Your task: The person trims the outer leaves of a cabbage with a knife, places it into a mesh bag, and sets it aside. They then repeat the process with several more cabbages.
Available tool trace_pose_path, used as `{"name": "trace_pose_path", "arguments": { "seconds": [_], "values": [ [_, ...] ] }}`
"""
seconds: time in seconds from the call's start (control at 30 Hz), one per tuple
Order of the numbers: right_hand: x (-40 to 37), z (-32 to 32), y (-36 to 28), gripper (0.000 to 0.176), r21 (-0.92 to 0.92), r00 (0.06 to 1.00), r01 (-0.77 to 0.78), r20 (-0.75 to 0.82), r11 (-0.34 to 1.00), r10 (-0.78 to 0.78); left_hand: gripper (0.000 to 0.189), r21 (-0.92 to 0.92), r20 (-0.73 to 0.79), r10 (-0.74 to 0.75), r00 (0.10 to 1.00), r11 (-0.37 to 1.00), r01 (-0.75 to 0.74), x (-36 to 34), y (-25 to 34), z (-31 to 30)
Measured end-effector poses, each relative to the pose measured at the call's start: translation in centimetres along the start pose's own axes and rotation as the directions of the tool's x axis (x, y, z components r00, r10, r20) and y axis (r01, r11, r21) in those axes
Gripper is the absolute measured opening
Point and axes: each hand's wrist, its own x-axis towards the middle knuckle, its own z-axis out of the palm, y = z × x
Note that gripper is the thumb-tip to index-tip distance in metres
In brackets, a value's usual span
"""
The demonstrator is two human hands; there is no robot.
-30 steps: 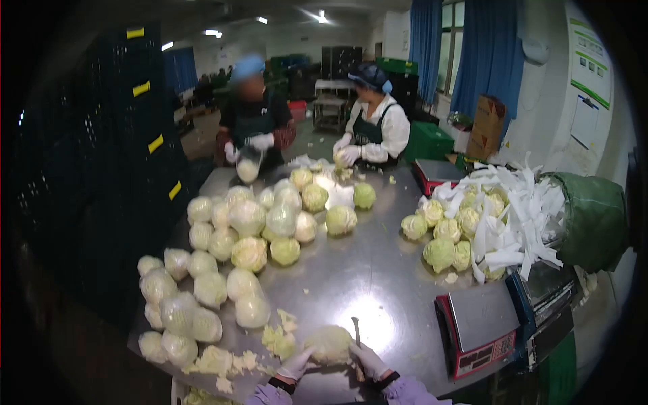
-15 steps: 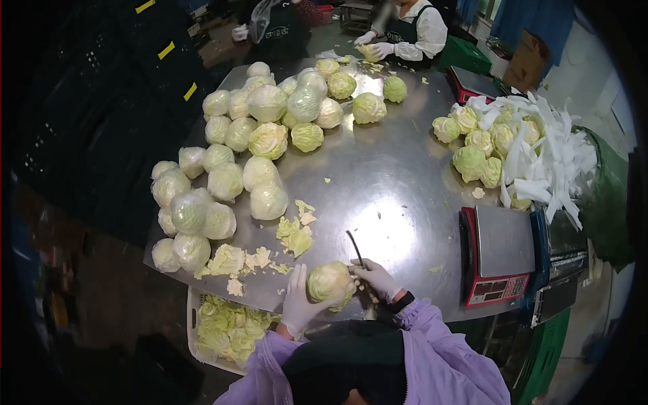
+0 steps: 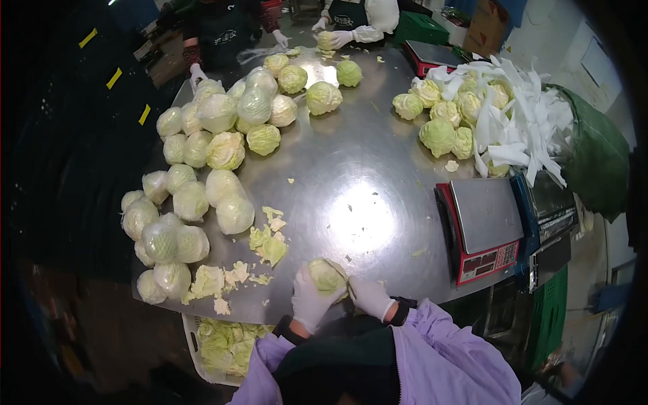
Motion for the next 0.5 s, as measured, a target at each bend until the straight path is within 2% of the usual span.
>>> {"name": "trace_pose_path", "arguments": {
  "seconds": [0.03, 0.07, 0.13, 0.2, 0.23, 0.27, 0.3, 0.33, 0.4, 0.43, 0.47, 0.5],
  "values": [
    [0.0, -0.2, -0.2, 0.019, 0.006, 1.000, -0.011, -0.006, 1.000, 0.011, 0.102, -0.027, -0.004, -0.058, 0.998, 0.998, 0.058, 0.3, 0.2, 0.1],
    [-0.2, -0.6, -0.4, 0.018, -0.025, 1.000, -0.011, 0.012, 1.000, 0.011, 0.102, -0.028, 0.002, -0.051, 0.999, 0.998, 0.051, 0.5, 0.4, -0.1],
    [-0.5, -1.4, -0.6, 0.017, -0.053, 1.000, -0.005, 0.028, 0.999, 0.007, 0.103, -0.025, 0.116, -0.067, 0.991, 0.997, 0.071, 0.9, 0.9, -1.1],
    [-1.2, -1.9, -0.2, 0.017, 0.054, 0.990, 0.127, -0.061, 0.991, -0.123, 0.104, 0.031, 0.109, -0.053, 0.993, 0.998, 0.050, 0.4, 1.0, -0.5],
    [-0.6, -1.7, 0.0, 0.017, 0.056, 0.990, 0.126, -0.063, 0.990, -0.123, 0.105, 0.073, 0.100, -0.039, 0.994, 0.997, 0.032, 0.3, 1.1, 0.0],
    [0.0, -1.0, 0.3, 0.023, 0.039, 0.998, 0.052, -0.029, 0.998, -0.050, 0.107, 0.110, 0.065, -0.030, 0.997, 0.994, 0.022, 0.2, 1.1, 0.4],
    [0.3, 0.0, 0.7, 0.036, 0.027, 0.999, -0.034, 0.004, 0.999, 0.034, 0.107, 0.113, 0.088, -0.026, 0.996, 0.993, 0.016, -0.2, 1.2, 0.7],
    [1.5, 0.3, 1.1, 0.035, 0.106, 0.996, -0.075, 0.047, 0.991, 0.070, 0.108, 0.130, 0.095, 0.031, 0.995, 0.991, -0.043, -0.5, 1.3, 0.9],
    [2.5, 1.3, 2.7, 0.034, 0.052, 0.995, -0.065, 0.078, 0.996, 0.061, 0.109, 0.147, 0.074, 0.111, 0.991, 0.982, -0.121, 0.6, 1.3, 0.9],
    [3.1, 2.4, 3.6, 0.033, -0.002, 0.990, -0.048, 0.136, 0.999, 0.047, 0.110, 0.052, 0.069, 0.081, 0.994, 0.995, -0.085, 0.7, 0.4, 0.4],
    [3.3, 5.1, 5.9, 0.034, 0.115, 0.999, 0.031, 0.028, 0.993, -0.034, 0.111, -0.040, 0.075, 0.040, 0.996, 0.999, -0.037, 0.1, -0.8, -0.2],
    [3.1, 4.7, 5.5, 0.034, 0.113, 0.998, 0.043, 0.042, 0.993, -0.048, 0.111, -0.037, 0.065, 0.022, 0.998, 0.999, -0.020, -0.5, -2.3, 0.0]
  ]
}}
